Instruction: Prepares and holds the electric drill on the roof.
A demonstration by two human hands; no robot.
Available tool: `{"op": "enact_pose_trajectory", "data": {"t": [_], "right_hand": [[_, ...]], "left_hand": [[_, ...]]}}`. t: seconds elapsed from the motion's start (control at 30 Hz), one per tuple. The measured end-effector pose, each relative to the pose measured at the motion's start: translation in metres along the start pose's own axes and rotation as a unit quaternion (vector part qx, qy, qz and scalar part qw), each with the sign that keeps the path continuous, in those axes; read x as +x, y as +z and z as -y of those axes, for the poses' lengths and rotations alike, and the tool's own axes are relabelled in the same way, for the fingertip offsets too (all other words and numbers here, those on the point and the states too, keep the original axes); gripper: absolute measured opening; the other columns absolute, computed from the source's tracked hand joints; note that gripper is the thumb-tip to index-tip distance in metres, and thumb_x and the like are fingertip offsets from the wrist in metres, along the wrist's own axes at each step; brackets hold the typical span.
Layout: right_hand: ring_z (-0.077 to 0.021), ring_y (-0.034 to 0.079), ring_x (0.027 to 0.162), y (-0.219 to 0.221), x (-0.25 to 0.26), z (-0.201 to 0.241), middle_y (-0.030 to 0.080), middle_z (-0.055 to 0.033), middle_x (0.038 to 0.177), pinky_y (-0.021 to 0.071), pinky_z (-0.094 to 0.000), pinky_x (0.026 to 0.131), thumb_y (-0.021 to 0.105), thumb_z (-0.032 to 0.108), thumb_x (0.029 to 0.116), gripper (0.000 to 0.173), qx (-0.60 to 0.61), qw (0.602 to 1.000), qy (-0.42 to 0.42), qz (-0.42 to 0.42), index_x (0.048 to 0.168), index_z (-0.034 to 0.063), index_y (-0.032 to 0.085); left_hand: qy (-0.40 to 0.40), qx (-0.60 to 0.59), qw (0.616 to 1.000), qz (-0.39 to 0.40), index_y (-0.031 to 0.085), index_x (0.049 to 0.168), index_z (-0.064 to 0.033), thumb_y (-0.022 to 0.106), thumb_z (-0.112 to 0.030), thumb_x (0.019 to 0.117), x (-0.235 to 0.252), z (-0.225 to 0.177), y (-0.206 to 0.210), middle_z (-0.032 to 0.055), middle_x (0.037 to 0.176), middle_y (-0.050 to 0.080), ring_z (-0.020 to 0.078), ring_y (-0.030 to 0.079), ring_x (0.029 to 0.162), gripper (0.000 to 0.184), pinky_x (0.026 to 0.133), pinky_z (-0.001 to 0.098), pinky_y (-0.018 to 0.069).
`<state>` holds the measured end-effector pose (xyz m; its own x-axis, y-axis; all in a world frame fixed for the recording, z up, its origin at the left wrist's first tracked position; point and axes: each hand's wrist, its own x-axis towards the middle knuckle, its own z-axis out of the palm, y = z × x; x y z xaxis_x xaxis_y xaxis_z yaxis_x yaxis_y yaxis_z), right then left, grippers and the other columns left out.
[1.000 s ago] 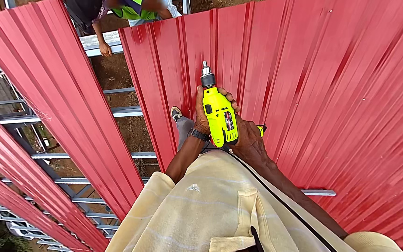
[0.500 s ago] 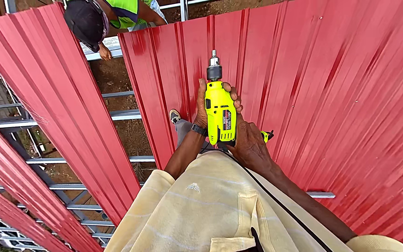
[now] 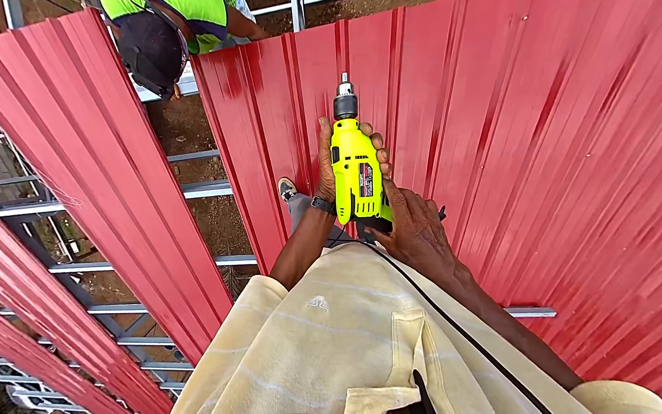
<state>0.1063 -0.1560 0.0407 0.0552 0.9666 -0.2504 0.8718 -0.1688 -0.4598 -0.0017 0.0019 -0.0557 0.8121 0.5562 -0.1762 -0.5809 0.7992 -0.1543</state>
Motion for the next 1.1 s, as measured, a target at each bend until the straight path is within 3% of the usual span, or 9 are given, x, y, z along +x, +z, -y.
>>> {"op": "enact_pose_trajectory", "data": {"t": [0.07,0.27,0.33,0.57,0.73,0.9,1.1], "right_hand": [[-0.0379,0.064,0.11,-0.003,0.0,-0.003,0.063,-0.0194,0.128,0.0488,-0.0575,0.09,0.08,0.046,0.0855,0.091,0.001,1.0,0.001,0.004,0.158,0.0096,0.036],[-0.0337,0.063,0.112,-0.01,-0.004,-0.009,0.066,-0.0162,0.124,0.0397,-0.0579,0.106,0.077,0.053,0.0865,0.092,0.005,1.0,-0.001,0.013,0.158,0.0095,0.038],[-0.0329,0.062,0.111,-0.011,-0.006,-0.013,0.066,-0.0152,0.123,0.0404,-0.0551,0.106,0.076,0.055,0.086,0.093,0.024,1.0,-0.001,0.018,0.158,0.0103,0.038],[-0.0279,0.049,0.136,-0.027,-0.01,-0.038,0.05,-0.007,0.15,0.0443,-0.0529,0.109,0.078,0.068,0.0781,0.106,0.166,0.982,0.052,0.076,0.161,0.0209,0.032],[-0.023,0.047,0.141,-0.036,-0.011,-0.062,0.046,-0.0047,0.155,0.0469,-0.0507,0.11,0.085,0.056,0.0754,0.108,0.244,0.959,0.111,0.095,0.162,0.0271,0.029],[-0.0177,0.056,0.132,-0.029,-0.008,-0.067,0.057,-0.0017,0.144,0.0511,-0.0462,0.107,0.083,0.051,0.0819,0.097,0.261,0.948,0.129,0.13,0.16,0.0259,0.033],[-0.0157,0.058,0.129,-0.022,-0.002,-0.068,0.061,-0.0007,0.14,0.0511,-0.045,0.107,0.079,0.037,0.0904,0.078,0.273,0.946,0.113,0.134,0.157,0.0258,0.041]], "left_hand": [[0.005,-0.006,1.0,-0.012,0.06,0.106,-0.0085,0.041,-0.088,0.0817,0.001,-0.001,-0.001,0.0183,0.089,0.065,0.0363,0.067,0.075,0.085,0.06,0.0464,0.0566],[0.009,-0.015,1.0,-0.006,0.059,0.113,-0.0086,0.039,-0.088,0.083,0.0,-0.004,-0.019,0.0189,0.093,0.066,0.0359,0.068,0.078,0.087,0.061,0.0457,0.0569],[0.007,-0.024,1.0,-0.012,0.058,0.112,-0.01,0.039,-0.089,0.082,-0.001,-0.005,-0.02,0.0179,0.094,0.066,0.0349,0.068,0.078,0.087,0.059,0.0438,0.0565],[0.02,-0.035,0.999,0.004,0.06,0.106,-0.0093,0.047,-0.088,0.0792,-0.006,-0.02,-0.027,0.0171,0.087,0.065,0.0346,0.068,0.074,0.084,0.056,0.0432,0.0563],[0.043,-0.055,0.997,0.024,0.06,0.101,-0.0081,0.045,-0.086,0.0801,-0.009,-0.04,-0.032,0.0179,0.084,0.065,0.0362,0.067,0.07,0.082,0.054,0.046,0.0561],[0.073,-0.04,0.996,0.031,0.058,0.1,-0.0098,0.042,-0.088,0.0809,-0.015,-0.053,-0.029,0.0153,0.081,0.064,0.0326,0.067,0.067,0.082,0.051,0.0419,0.0555],[0.071,-0.055,0.995,0.048,0.06,0.096,-0.0086,0.045,-0.089,0.0784,-0.02,-0.061,-0.033,0.0164,0.08,0.065,0.0342,0.068,0.067,0.084,0.052,0.0441,0.056]]}}
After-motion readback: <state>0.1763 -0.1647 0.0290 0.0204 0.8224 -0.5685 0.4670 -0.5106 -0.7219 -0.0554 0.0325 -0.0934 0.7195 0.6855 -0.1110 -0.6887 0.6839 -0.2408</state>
